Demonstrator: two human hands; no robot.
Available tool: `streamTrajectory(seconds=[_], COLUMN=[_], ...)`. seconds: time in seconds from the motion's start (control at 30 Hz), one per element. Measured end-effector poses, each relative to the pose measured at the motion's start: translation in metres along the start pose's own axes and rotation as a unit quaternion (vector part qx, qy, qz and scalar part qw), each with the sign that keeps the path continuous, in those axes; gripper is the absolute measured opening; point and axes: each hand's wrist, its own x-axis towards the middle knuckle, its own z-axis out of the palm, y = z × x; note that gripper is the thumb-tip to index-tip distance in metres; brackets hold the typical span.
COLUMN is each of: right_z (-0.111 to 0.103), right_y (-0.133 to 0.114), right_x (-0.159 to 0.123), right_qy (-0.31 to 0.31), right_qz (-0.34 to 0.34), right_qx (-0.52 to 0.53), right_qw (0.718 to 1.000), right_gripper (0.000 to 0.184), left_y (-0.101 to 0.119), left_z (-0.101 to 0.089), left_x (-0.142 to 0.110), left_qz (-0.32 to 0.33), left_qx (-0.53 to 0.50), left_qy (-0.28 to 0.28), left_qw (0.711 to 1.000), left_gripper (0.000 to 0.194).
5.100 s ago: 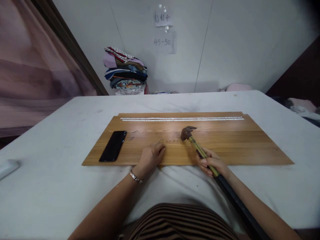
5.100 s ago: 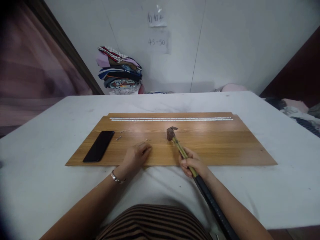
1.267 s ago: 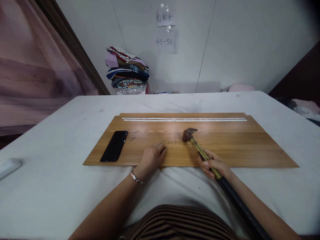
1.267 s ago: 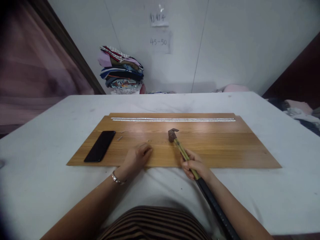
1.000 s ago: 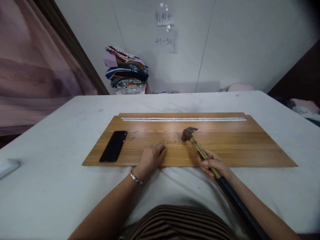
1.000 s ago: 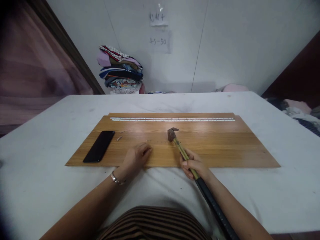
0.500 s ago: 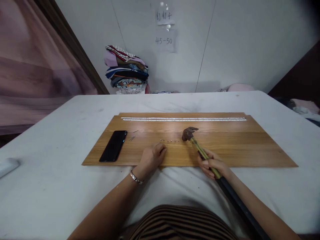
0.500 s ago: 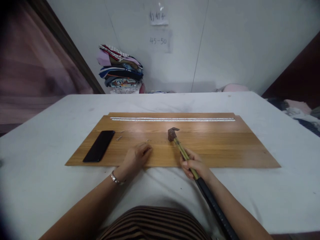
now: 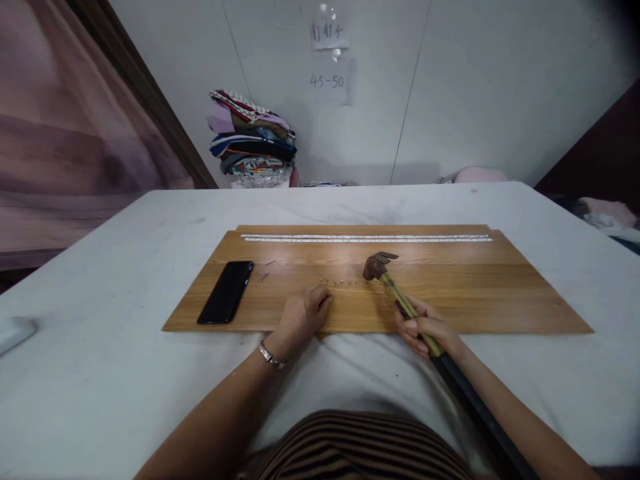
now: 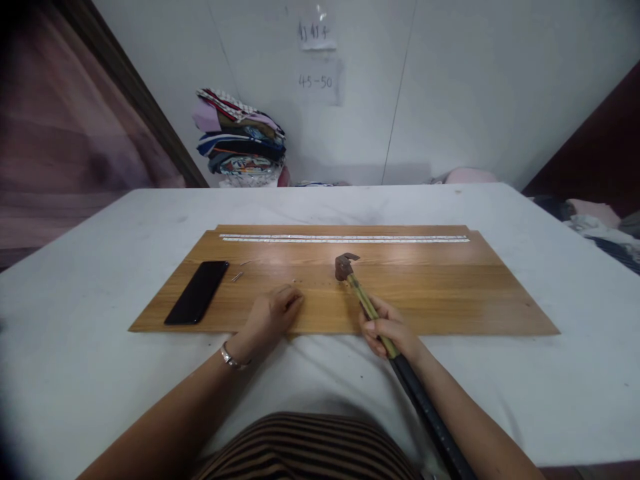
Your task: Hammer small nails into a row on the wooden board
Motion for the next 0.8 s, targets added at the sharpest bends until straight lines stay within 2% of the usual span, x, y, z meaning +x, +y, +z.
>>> streamTrajectory(seconds=[0.37, 0.6, 0.8], right_z=[-0.005, -0.015, -0.015], right_y=[0.005, 0.007, 0.009], right_x=[-0.003, -0.005, -0.005], right_qy=[0.02, 0.001, 0.004], right_qz=[0.019, 0.053, 0.035], right_qx=[-0.025, -0.064, -0.062], right_qw=[0.999, 0.997, 0.997], right_gripper=[0.027, 0.027, 0.023], left_y=[0.002, 0.003, 0.003], left_z=[0.0, 0.001, 0.003], left_x=[-0.001, -0.002, -0.002], left_qz=[-0.006, -0.008, -0.013], left_qx=[0.006, 0.012, 0.023], left_qy=[-0.004, -0.004, -0.001], left_qw=[1.0, 1.0, 1.0], left_gripper=[0.016, 0.016, 0.016])
